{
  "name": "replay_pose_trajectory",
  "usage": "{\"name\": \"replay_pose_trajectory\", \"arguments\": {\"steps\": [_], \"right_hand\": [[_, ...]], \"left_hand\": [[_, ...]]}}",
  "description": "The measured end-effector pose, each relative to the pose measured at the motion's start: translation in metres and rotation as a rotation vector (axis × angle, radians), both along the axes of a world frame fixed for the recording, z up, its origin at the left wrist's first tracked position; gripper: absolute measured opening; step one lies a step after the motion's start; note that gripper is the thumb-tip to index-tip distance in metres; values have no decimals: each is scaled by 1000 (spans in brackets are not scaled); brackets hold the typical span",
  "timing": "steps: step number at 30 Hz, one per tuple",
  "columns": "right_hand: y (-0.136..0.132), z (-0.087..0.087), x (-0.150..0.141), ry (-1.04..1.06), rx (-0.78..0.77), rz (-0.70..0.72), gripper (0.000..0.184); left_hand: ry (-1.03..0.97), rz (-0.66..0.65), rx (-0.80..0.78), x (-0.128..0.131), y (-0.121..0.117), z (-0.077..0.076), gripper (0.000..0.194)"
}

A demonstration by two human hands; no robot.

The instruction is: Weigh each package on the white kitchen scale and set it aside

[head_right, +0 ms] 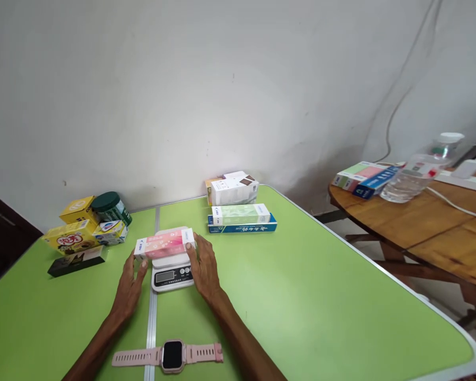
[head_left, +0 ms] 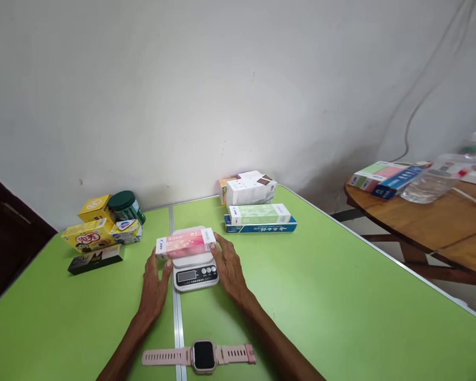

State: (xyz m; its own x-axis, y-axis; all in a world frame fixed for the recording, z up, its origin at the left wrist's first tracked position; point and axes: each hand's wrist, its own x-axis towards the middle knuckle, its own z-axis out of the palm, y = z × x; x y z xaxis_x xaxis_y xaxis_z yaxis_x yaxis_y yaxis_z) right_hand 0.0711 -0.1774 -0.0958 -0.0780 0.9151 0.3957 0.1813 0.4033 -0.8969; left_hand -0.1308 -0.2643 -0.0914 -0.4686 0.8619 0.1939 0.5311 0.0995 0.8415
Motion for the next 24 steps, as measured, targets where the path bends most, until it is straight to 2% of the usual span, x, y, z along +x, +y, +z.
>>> {"name": "replay_pose_trajectory", "arguments": {"steps": [4, 8, 12, 18, 21, 24], "right_hand": [[7, -17, 4, 97, -156, 8, 68], [18, -30, 14, 315, -324, -61, 83], [22, -29, 17, 315, -310, -59, 82], [16, -23, 15, 301, -332, -55, 84], [14, -20, 15, 254, -310, -43, 84], [12, -21, 17, 107, -185, -20, 79]], "left_hand": [[-54, -3, 40, -13, 1, -15, 80], [-279, -13, 113, -30, 8, -28, 85], [-397, 16, 160, -38, 13, -32, 89], [-395, 34, 209, -40, 15, -35, 87], [-339, 22, 209, -39, 15, -35, 81], [-180, -7, 225, -28, 10, -33, 79]]}}
